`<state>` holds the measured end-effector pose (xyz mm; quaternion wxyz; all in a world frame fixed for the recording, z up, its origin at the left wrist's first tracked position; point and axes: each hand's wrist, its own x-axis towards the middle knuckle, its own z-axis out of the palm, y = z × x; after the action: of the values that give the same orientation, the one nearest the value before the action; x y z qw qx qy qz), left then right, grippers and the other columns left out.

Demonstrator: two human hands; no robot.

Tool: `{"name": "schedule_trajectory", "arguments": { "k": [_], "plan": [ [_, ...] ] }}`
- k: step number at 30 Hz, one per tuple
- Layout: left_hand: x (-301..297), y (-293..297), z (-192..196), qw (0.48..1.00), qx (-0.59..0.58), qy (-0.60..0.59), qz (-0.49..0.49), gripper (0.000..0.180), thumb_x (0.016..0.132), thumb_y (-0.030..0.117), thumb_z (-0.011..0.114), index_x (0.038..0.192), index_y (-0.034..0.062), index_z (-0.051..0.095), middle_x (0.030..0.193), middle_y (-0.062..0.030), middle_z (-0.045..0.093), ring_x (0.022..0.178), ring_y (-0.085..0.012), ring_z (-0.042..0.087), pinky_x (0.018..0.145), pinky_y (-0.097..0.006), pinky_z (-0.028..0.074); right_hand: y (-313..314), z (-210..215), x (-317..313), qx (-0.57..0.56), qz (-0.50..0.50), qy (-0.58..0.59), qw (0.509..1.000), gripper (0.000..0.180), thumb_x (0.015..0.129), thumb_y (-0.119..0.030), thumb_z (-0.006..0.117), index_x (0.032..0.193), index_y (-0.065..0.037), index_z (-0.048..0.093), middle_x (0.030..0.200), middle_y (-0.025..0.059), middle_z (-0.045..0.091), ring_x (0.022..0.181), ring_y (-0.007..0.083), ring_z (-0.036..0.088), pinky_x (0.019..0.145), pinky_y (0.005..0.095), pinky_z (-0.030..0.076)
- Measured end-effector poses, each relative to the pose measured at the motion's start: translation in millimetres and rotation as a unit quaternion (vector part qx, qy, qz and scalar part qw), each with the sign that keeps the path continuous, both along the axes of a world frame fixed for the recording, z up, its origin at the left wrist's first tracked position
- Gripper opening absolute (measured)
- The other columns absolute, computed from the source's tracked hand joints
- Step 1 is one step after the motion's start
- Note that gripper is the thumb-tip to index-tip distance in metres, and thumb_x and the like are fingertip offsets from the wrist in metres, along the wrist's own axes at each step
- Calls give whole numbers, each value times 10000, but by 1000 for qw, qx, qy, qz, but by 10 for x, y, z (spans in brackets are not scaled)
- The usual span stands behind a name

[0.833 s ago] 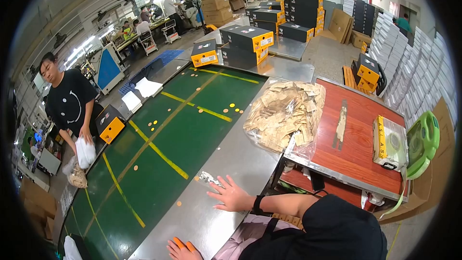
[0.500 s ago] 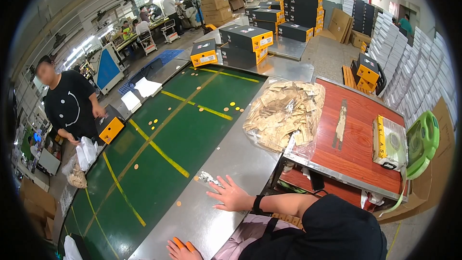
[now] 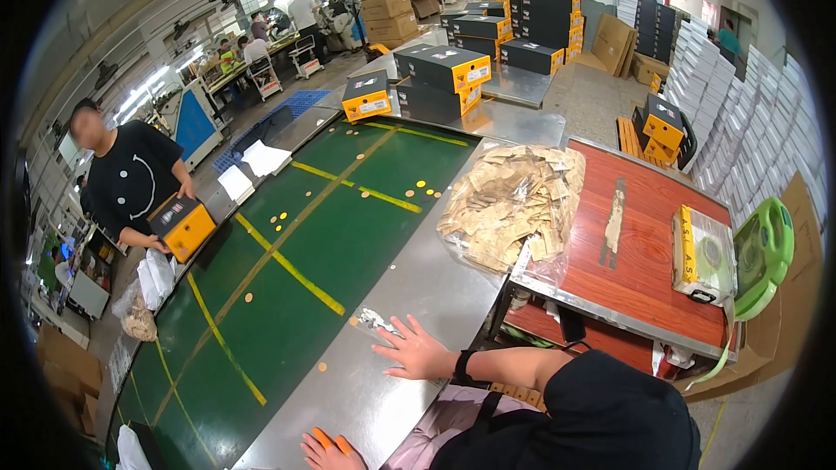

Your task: Packing shoes into individual boxes and preparing them on a conveyor belt in a manufacturing facility.

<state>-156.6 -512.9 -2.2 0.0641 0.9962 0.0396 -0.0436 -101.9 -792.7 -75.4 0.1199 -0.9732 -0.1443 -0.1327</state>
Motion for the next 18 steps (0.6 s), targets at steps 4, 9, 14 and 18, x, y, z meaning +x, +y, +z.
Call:
{"name": "schedule_trajectory", "arguments": {
  "k": [4,9,14,18],
  "plan": [
    [-8,-10,1,1000,13,-11,-2,534,977,360,404,1418,59,424,1476,-218,376,1383,-383,295,1130,-520,190,-3,18,6,2,-5,17,1000,570,955,-539,412,1400,-185,458,1486,167,356,1373,455,278,1099,626,193],
    [-37,53,-158,999,18,-36,-9,527,974,354,412,1409,59,438,1455,-215,405,1364,-383,323,1116,-523,218,0,20,0,-2,-2,25,1000,564,955,-535,407,1397,-187,455,1483,166,357,1374,456,270,1109,622,170],
    [-46,96,-275,996,2,-87,-29,525,970,359,430,1399,57,454,1433,-214,432,1346,-389,344,1112,-524,230,-24,46,-1,-24,-5,28,999,572,952,-542,403,1397,-186,456,1486,164,355,1379,449,259,1106,619,178],
    [-20,50,-164,998,4,-66,-22,525,971,355,436,1400,52,451,1431,-217,433,1341,-391,348,1113,-522,229,-16,13,14,-31,-8,14,999,572,952,-538,404,1398,-184,455,1487,159,356,1371,450,274,1100,621,186]
  ]
}}
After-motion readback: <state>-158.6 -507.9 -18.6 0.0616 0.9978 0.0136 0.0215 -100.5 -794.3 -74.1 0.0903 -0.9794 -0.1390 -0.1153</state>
